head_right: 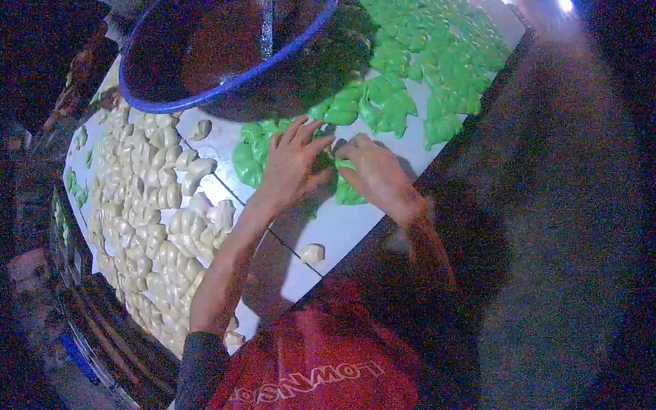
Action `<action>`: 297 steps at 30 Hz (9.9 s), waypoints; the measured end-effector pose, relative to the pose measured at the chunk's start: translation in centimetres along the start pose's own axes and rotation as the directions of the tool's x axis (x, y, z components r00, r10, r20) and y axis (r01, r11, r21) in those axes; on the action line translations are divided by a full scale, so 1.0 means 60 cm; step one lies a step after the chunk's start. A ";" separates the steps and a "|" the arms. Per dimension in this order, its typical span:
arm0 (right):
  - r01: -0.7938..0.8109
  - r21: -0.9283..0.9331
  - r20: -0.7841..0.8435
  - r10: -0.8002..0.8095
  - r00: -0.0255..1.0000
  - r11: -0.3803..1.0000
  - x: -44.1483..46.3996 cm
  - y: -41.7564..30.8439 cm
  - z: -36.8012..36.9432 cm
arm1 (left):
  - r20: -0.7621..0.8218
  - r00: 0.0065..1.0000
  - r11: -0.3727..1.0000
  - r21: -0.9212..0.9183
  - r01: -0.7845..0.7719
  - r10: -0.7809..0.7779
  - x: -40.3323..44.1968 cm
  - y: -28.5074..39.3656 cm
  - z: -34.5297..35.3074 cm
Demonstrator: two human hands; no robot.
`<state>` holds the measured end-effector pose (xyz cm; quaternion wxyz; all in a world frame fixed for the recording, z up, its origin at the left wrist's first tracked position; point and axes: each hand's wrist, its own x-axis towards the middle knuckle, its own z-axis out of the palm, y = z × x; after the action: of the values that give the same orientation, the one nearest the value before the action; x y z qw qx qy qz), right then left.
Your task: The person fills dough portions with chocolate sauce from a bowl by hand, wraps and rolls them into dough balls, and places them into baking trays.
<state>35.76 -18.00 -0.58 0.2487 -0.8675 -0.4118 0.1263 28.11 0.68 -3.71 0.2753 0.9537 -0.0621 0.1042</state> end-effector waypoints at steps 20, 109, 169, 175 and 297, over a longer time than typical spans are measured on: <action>0.069 0.014 0.031 -0.069 0.997 0.998 -0.006 0.016 -0.053 | -0.056 0.998 0.998 -0.068 -0.002 -0.002 -0.016 -0.003 0.006; 0.009 0.734 -0.100 0.095 0.990 0.679 -0.052 -0.019 -0.107 | -0.013 0.989 0.836 -0.537 0.115 -0.144 0.002 0.076 -0.050; -0.205 0.959 0.246 -0.209 0.947 0.197 0.159 -0.295 0.060 | -0.007 0.638 -0.098 -0.987 -0.129 -0.770 -0.212 0.027 -0.187; 0.432 0.346 -0.211 -0.380 0.901 0.833 0.056 -0.311 0.118 | -0.004 0.492 0.007 -1.000 0.004 -0.871 -0.281 0.021 -0.175; -0.204 0.968 0.193 -0.083 0.978 -0.143 0.087 -0.293 0.000 | -0.762 0.452 0.650 -0.639 -0.411 -0.464 -0.069 0.055 -0.122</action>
<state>27.56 -4.50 8.77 0.7707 -0.3812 -0.1547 0.4866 22.31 2.09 3.09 0.6373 0.5396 0.0714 0.5455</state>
